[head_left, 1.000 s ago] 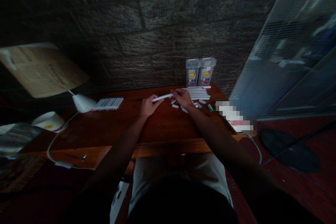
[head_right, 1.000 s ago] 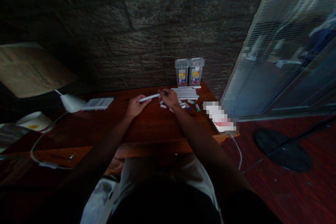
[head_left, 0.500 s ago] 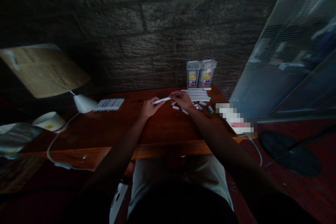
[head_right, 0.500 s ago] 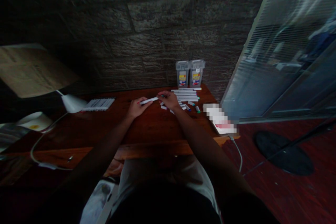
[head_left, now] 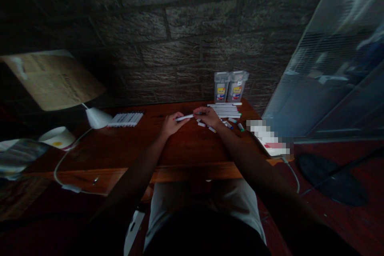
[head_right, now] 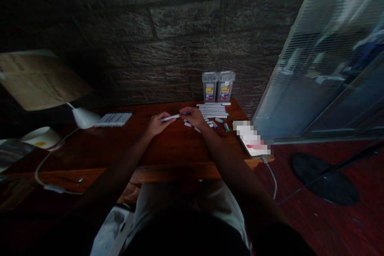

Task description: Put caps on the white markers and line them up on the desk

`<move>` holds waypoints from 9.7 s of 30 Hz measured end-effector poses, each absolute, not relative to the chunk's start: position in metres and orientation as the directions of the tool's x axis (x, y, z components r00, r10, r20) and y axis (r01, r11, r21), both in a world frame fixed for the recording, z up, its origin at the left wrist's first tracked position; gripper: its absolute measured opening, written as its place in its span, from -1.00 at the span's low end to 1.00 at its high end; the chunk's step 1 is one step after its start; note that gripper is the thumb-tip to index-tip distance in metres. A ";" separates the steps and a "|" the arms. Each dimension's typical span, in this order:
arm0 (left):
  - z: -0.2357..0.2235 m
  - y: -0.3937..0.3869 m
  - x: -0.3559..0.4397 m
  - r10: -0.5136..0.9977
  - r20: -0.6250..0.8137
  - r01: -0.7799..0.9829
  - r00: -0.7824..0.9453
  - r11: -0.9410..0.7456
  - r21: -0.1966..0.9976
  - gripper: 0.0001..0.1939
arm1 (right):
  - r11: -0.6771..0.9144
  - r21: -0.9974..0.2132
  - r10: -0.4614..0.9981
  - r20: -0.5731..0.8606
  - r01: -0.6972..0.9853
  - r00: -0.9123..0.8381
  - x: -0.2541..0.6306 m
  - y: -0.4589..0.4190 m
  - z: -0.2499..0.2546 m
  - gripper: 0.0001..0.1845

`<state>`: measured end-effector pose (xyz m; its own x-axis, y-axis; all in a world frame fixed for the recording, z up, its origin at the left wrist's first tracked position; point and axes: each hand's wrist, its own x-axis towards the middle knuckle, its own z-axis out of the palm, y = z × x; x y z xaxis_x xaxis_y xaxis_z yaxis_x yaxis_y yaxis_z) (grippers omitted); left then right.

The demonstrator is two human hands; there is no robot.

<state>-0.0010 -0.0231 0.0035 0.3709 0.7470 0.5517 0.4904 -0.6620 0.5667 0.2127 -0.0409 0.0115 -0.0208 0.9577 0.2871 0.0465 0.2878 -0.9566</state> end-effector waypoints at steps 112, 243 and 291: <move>0.017 -0.038 0.008 0.832 0.440 0.901 0.339 -0.421 0.104 -0.57 | 0.374 -0.701 0.904 0.423 0.608 -0.068 0.209 -0.056 0.020 -0.54; 0.006 -0.039 0.012 0.738 0.506 0.725 0.447 -0.630 0.279 -0.52 | 0.322 -0.178 0.923 0.279 0.930 -0.265 0.189 -0.118 0.009 -0.35; -0.001 -0.023 -0.004 0.697 0.423 0.356 0.579 -0.682 0.639 -0.65 | 0.765 -0.242 0.641 0.375 0.597 -0.670 0.211 -0.079 0.019 -0.76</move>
